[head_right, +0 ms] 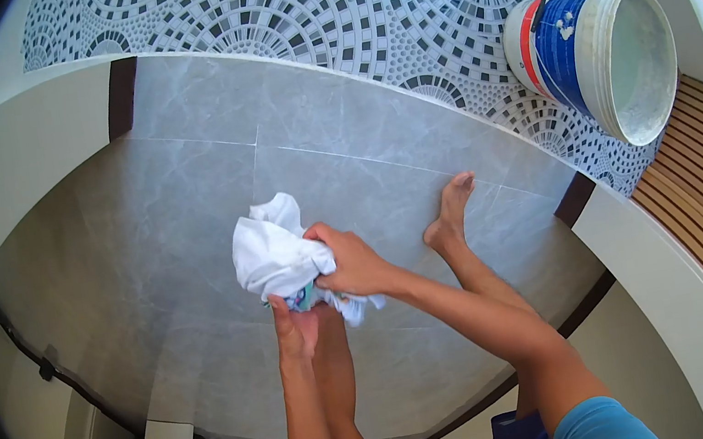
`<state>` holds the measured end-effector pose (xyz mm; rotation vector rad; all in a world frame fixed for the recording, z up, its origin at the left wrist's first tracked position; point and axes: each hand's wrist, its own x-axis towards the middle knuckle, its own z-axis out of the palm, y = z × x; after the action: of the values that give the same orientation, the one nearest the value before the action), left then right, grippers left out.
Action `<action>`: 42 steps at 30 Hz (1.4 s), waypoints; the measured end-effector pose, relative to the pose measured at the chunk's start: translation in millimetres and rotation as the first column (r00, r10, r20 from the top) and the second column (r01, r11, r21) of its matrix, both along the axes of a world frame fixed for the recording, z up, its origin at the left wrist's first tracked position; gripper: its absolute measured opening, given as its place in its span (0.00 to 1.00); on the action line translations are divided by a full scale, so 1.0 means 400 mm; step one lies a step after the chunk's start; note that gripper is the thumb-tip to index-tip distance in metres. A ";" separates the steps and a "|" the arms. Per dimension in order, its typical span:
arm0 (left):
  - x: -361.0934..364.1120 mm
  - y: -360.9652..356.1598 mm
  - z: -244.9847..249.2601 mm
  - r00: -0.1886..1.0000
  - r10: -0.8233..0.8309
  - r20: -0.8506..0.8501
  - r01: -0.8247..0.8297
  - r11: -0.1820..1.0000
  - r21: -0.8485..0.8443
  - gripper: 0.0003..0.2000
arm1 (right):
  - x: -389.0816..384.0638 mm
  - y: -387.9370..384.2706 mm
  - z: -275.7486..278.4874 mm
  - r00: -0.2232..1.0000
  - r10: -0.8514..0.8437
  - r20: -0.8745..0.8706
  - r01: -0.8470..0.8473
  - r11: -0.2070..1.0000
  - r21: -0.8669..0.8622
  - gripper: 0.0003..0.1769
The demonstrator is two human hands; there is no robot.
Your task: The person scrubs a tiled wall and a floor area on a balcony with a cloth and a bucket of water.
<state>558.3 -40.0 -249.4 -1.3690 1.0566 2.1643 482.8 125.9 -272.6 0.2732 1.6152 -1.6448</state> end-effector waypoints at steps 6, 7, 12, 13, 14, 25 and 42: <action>-0.097 0.011 0.028 0.965 -0.231 0.123 0.248 0.957 -0.149 0.24 | 0.005 0.063 0.123 0.887 0.222 -0.406 -0.066 0.929 0.364 0.43; -0.119 0.014 0.041 0.948 -0.275 0.163 0.290 0.954 -0.077 0.25 | 0.006 0.063 0.126 0.897 0.167 -0.409 -0.032 0.948 0.315 0.47; -0.095 0.088 0.015 0.988 -0.152 0.026 0.146 0.973 0.176 0.32 | 0.060 0.042 0.033 0.986 -0.133 -0.095 0.124 0.987 -0.097 0.50; -0.093 0.090 0.006 0.993 -0.117 0.003 0.114 0.974 0.198 0.33 | 0.065 0.047 0.009 0.971 -0.239 -0.004 0.239 0.970 -0.043 0.48; -0.097 0.087 0.000 0.996 -0.081 -0.022 0.084 0.972 0.220 0.35 | 0.070 0.054 -0.024 0.935 -0.345 0.079 0.345 0.938 0.019 0.46; -0.158 -0.011 -0.002 0.695 -0.703 0.149 0.712 0.645 -0.277 0.21 | 0.015 0.070 -0.489 0.705 -0.654 -0.275 0.283 -0.096 0.954 0.51; -0.224 -0.132 0.011 0.951 -0.305 -0.047 0.268 0.893 -0.363 0.11 | -0.607 -0.217 -0.145 0.492 -0.292 -0.820 0.773 0.579 0.258 0.47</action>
<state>468.6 -92.7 -245.1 -1.1551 1.6409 1.9054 239.8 39.2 -330.8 0.6300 2.9524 -1.7440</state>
